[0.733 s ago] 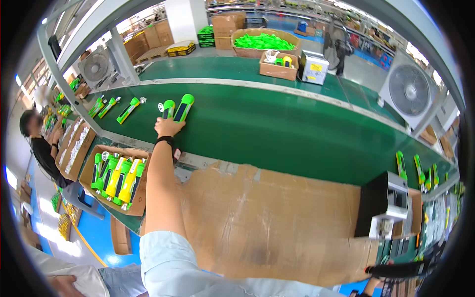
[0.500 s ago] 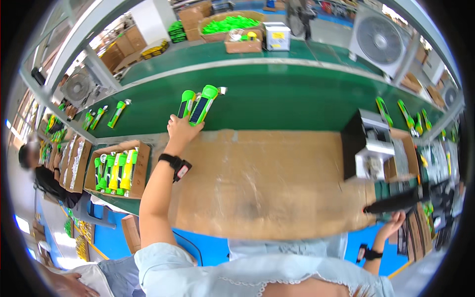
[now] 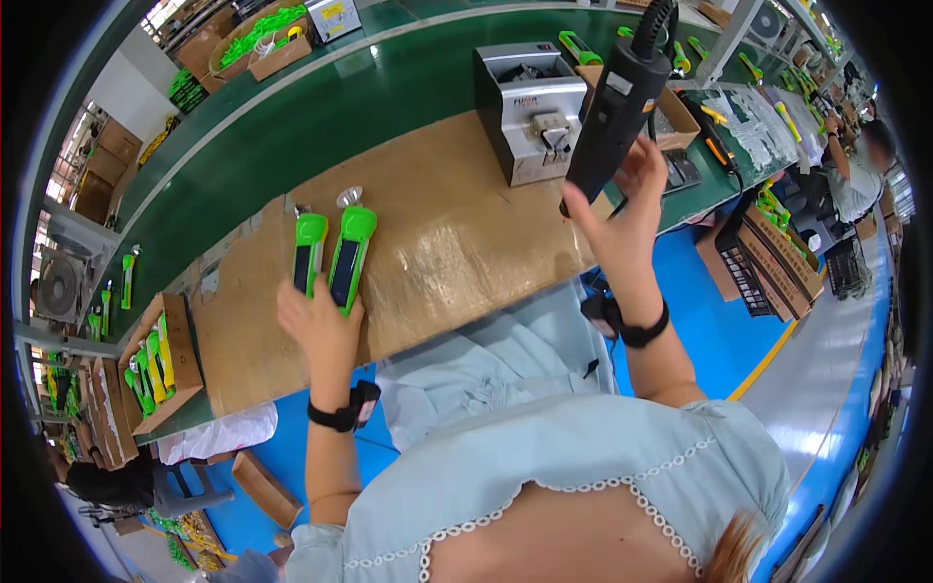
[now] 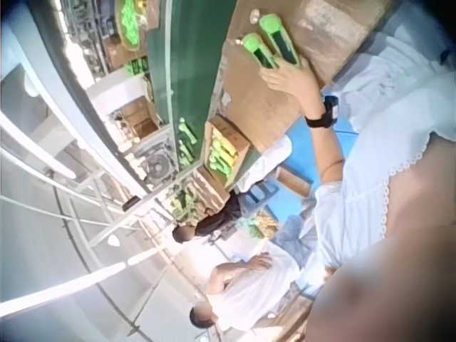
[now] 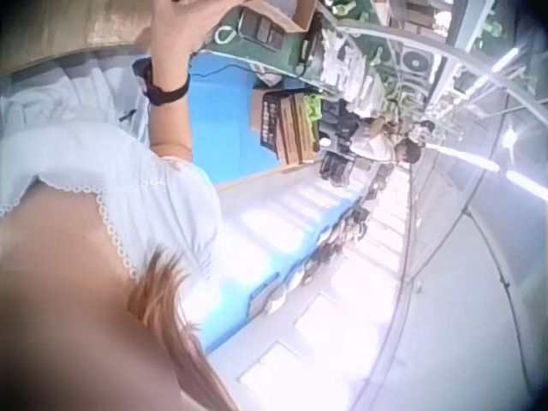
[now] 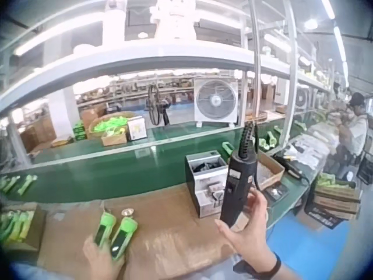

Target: Assembling solar-powered green flashlights using an electric screwdriver at a factory workstation.

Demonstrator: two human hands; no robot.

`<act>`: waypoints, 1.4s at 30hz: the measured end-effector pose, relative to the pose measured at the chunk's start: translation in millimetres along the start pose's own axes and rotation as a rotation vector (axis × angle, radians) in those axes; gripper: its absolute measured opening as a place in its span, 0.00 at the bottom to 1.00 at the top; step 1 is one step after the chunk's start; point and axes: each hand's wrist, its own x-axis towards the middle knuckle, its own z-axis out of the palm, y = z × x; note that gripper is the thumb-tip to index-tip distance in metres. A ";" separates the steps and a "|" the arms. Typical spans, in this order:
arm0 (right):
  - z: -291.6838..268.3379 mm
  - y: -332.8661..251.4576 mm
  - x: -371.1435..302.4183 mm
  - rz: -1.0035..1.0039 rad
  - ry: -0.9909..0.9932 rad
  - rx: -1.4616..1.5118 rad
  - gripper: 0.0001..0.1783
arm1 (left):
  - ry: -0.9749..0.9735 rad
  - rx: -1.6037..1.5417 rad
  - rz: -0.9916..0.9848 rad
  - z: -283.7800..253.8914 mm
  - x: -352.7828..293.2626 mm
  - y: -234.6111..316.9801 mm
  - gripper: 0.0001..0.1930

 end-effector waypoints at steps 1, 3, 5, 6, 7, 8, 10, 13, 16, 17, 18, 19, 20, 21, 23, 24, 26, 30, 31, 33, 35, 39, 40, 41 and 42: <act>6.6 6.8 8.5 0.011 -0.006 0.005 0.44 | -0.068 -0.064 -0.010 1.2 -0.1 7.0 0.26; 20.5 16.6 22.4 0.033 0.069 0.008 0.40 | -0.123 -0.153 -0.035 4.7 -1.4 16.3 0.28; 24.8 19.8 32.1 0.003 0.071 0.038 0.39 | -0.240 -0.219 -0.083 -2.6 -1.2 34.1 0.31; 26.4 19.3 37.8 -0.032 0.078 0.063 0.38 | -0.312 -0.230 -0.102 -12.6 -0.1 45.8 0.33; 27.9 16.6 43.6 -0.023 0.117 0.152 0.32 | -0.341 -0.234 -0.091 -20.0 -1.1 53.7 0.33; 27.2 20.4 50.8 -0.022 0.122 0.157 0.32 | -0.338 -0.229 -0.088 -23.3 -3.9 57.8 0.33; 22.8 26.5 67.4 0.069 0.090 0.222 0.27 | -0.428 -0.388 -0.074 -24.3 -7.6 62.7 0.33; 24.4 18.8 86.2 0.198 0.030 0.526 0.17 | -0.576 -0.670 -0.032 -29.9 -2.7 69.1 0.32; 31.1 33.1 101.1 0.188 0.001 0.541 0.22 | -0.751 -0.862 -0.009 -36.6 5.4 81.1 0.33; 34.8 37.0 104.5 0.153 0.007 0.573 0.24 | -0.566 -0.662 0.105 -36.5 8.2 85.8 0.34; 37.8 39.0 105.2 0.117 0.012 0.605 0.26 | -0.380 -0.462 0.213 -34.8 10.9 89.9 0.35; 43.8 36.7 105.9 0.103 0.040 0.659 0.25 | -0.359 -0.483 0.223 -31.9 16.6 90.3 0.34; 47.5 43.4 107.3 0.102 0.034 0.659 0.25 | -0.359 -0.486 0.217 -27.4 23.2 90.8 0.34; 53.1 54.1 108.4 0.083 0.042 0.638 0.18 | -0.259 -0.550 0.331 -21.6 29.8 91.6 0.33; 59.3 59.2 108.1 0.076 0.039 0.624 0.13 | -0.156 -0.611 0.437 -11.8 35.5 95.0 0.32; 60.5 59.8 106.6 0.076 0.034 0.624 0.13 | -0.222 -0.644 0.433 -8.2 35.7 100.1 0.30; 63.4 62.3 102.8 0.103 -0.021 0.516 0.23 | -0.290 -0.676 0.423 -1.5 34.1 112.7 0.28; 64.2 66.0 111.2 0.126 -0.070 0.511 0.16 | -0.201 -0.524 0.410 9.2 29.3 144.6 0.29; 63.1 61.2 110.6 0.192 -0.051 0.491 0.23 | -0.154 -0.487 0.377 14.2 29.3 152.1 0.28; 57.4 51.3 104.3 0.238 -0.073 0.548 0.18 | -0.098 -0.433 0.335 20.1 30.4 157.8 0.25; 46.9 32.6 89.4 0.325 -0.030 0.573 0.10 | -0.127 -0.448 0.319 19.2 30.7 158.5 0.25; 27.2 20.6 59.0 0.205 -0.210 0.724 0.26 | -0.155 -0.488 0.289 18.4 29.9 160.0 0.24; 23.5 15.3 51.3 0.212 -0.216 0.721 0.26 | -0.163 -0.492 0.285 18.7 28.8 159.8 0.24; 20.6 9.5 43.9 0.222 -0.232 0.748 0.26 | -0.130 -0.492 0.289 19.6 27.9 159.8 0.24; 18.3 4.6 37.5 0.233 -0.248 0.775 0.26 | -0.098 -0.493 0.293 20.2 26.6 159.9 0.24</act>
